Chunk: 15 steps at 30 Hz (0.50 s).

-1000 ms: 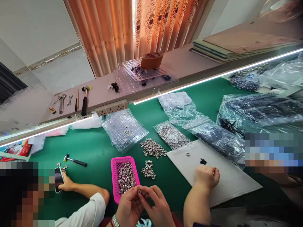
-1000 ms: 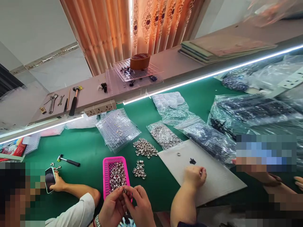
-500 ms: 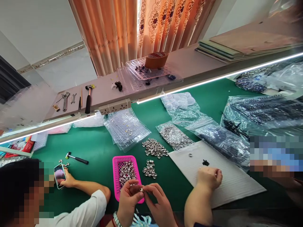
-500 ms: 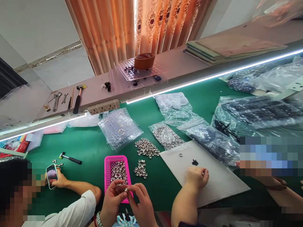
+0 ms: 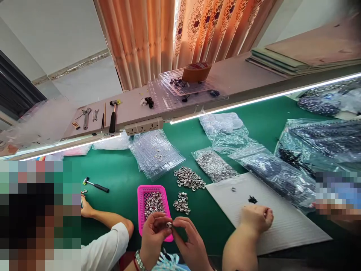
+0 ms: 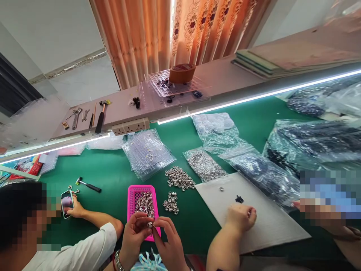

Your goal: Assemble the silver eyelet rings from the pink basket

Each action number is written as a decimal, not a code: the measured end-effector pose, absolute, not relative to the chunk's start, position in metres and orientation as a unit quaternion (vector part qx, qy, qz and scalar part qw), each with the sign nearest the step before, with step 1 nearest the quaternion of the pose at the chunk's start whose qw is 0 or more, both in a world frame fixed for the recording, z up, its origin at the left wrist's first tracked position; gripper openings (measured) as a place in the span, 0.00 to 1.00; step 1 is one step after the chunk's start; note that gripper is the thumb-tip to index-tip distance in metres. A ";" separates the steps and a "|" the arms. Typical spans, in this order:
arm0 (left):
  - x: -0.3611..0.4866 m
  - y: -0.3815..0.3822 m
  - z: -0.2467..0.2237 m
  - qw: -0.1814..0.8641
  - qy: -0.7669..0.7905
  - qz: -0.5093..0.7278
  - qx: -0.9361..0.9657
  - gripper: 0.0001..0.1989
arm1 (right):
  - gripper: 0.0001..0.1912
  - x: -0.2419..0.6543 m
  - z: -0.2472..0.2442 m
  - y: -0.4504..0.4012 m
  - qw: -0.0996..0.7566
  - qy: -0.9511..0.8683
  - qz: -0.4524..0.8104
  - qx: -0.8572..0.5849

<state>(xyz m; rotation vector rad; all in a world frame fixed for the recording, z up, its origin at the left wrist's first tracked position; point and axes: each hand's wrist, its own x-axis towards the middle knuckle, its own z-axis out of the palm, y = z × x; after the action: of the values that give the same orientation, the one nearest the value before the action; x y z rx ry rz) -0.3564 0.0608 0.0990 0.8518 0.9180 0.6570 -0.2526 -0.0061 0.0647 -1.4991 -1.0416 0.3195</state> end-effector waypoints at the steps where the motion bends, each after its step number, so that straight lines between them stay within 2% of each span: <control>1: -0.356 0.061 0.099 0.761 0.420 0.301 0.392 0.19 | 0.01 -0.252 0.065 -0.006 0.601 -0.450 0.135 -0.647; 9: -0.352 0.059 0.101 0.752 0.426 0.291 0.409 0.19 | 0.02 -0.250 0.062 -0.011 0.601 -0.445 0.129 -0.652; 15: -0.350 0.060 0.100 0.746 0.425 0.285 0.426 0.19 | 0.06 -0.247 0.062 -0.013 0.589 -0.454 0.134 -0.655</control>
<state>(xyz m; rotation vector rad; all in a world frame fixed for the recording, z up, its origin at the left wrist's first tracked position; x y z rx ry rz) -0.3497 0.0598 0.1003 0.9317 0.9300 0.6229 -0.2468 -0.0135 0.0616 -1.5261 -1.0569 0.3115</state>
